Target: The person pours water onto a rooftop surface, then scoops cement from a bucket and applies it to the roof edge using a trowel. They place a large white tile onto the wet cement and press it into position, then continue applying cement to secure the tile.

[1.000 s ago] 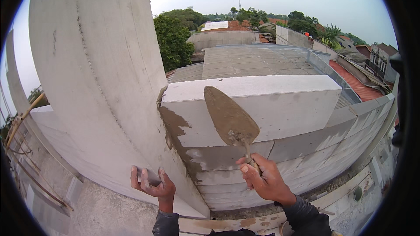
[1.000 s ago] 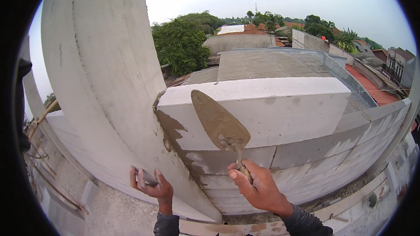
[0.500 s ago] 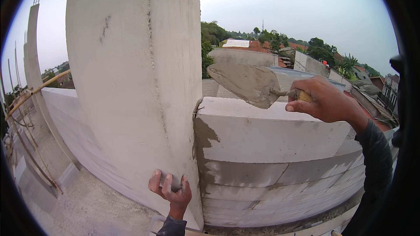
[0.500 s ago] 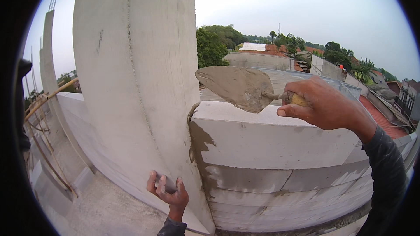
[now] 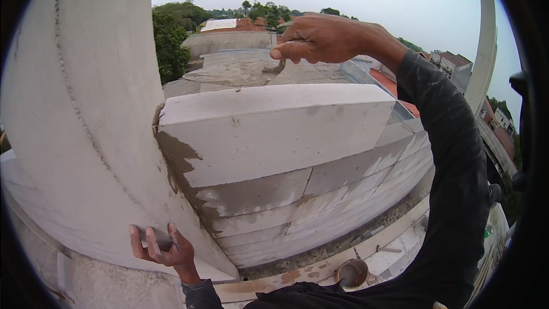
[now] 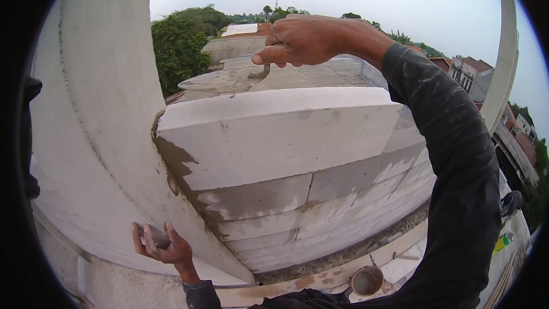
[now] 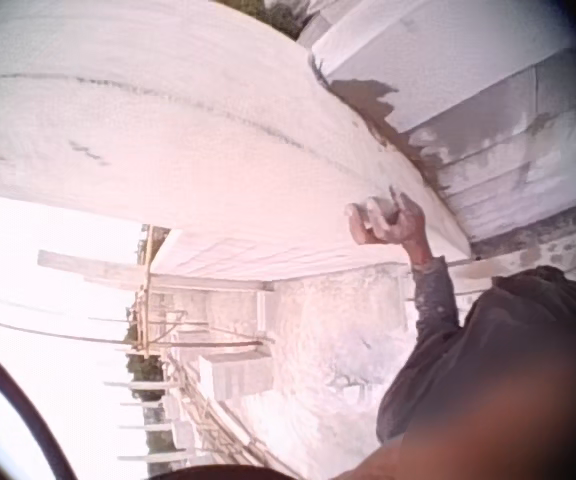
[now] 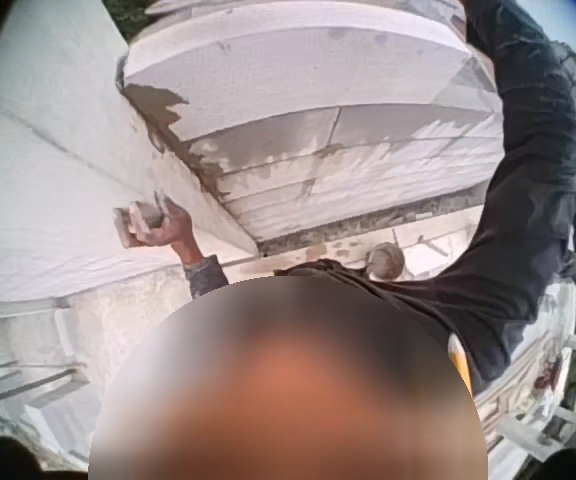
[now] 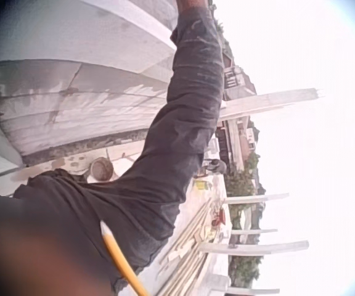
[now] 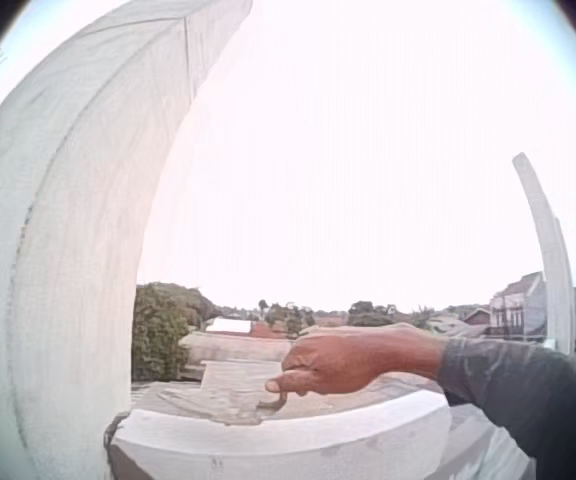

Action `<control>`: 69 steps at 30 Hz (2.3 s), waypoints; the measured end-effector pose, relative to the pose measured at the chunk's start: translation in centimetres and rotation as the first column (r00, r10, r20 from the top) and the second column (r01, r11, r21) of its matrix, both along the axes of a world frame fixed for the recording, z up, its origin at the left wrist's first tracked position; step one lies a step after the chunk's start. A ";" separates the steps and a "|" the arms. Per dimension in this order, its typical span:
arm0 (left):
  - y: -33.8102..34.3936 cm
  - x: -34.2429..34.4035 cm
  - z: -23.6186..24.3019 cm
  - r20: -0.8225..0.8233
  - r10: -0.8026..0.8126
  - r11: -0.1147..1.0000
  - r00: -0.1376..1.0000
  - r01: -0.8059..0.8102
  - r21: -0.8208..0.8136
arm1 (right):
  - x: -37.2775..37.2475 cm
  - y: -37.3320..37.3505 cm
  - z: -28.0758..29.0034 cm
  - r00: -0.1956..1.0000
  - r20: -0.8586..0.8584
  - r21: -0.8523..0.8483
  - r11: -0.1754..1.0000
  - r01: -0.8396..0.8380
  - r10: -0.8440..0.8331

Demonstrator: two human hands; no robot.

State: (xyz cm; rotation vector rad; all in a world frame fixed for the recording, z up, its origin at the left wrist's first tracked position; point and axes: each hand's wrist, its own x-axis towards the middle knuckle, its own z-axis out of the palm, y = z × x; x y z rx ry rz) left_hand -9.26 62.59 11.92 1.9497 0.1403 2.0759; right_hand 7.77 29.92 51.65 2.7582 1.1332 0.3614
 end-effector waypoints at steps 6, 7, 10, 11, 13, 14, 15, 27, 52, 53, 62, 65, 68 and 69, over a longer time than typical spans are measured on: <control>0.8 0.9 0.3 0.115 0.041 0.997 0.993 -0.048 0.058 | -9.1 -15.0 -0.1 0.961 0.188 0.243 0.958 0.153 -0.201; 0.9 1.0 0.2 0.123 0.054 0.997 0.991 -0.061 0.056 | -11.2 -17.6 -1.2 0.945 0.189 0.310 0.929 0.202 -0.269; 1.2 1.1 0.4 0.102 0.086 0.995 0.991 -0.090 0.035 | -18.1 -25.1 -6.1 0.922 0.018 0.575 0.758 0.308 -0.388; 1.2 1.0 0.5 0.092 0.086 0.996 0.992 -0.088 0.013 | -19.9 -27.4 -8.5 0.892 -0.028 0.625 0.689 0.367 -0.451; 0.6 0.8 1.1 0.101 0.163 0.986 0.981 -0.164 0.003 | -22.8 -31.5 -14.2 0.829 -0.131 0.699 0.543 0.466 -0.544; -0.2 0.9 1.5 0.112 0.171 0.985 0.979 -0.165 -0.057 | -23.8 -33.5 -17.2 0.778 -0.187 0.717 0.458 0.525 -0.599; -1.0 0.7 2.0 0.058 0.276 0.961 0.959 -0.277 -0.003 | -24.4 -35.1 -20.4 0.759 -0.227 0.744 0.395 0.540 -0.610; -43.9 4.6 -1.4 -0.460 -0.828 0.470 0.320 0.844 -0.260 | -15.2 -44.7 -36.0 0.782 -0.443 0.798 0.204 0.566 -0.438; -48.1 6.1 -16.5 -0.845 -0.323 0.336 -0.426 0.783 -0.523 | -6.2 -44.9 -23.2 0.836 -0.353 0.103 0.871 0.480 -0.419; -48.3 6.4 -17.3 -0.820 -0.318 0.321 -0.476 0.760 -0.566 | -5.6 -46.1 -23.3 0.826 -0.312 0.085 0.852 0.516 -0.469; -47.6 6.8 -36.2 -0.349 -0.283 0.492 -0.893 0.177 -0.853 | -18.7 -58.8 -33.6 0.538 -0.079 0.476 0.442 0.760 -0.839; -48.3 6.7 -44.9 -0.342 -0.256 0.602 -0.904 0.128 -0.789 | -27.5 -56.5 -43.0 0.362 -0.757 0.587 -0.325 0.741 -0.543; -50.6 5.8 -54.0 -0.369 -0.158 0.678 -0.916 0.172 -0.715 | -34.2 -51.7 -55.2 0.246 -0.945 0.320 -0.766 0.557 -0.216; -52.0 5.4 -57.3 -0.417 -0.095 0.670 -0.904 0.251 -0.698 | -36.1 -49.7 -59.2 0.175 -0.975 0.206 -0.838 0.505 -0.134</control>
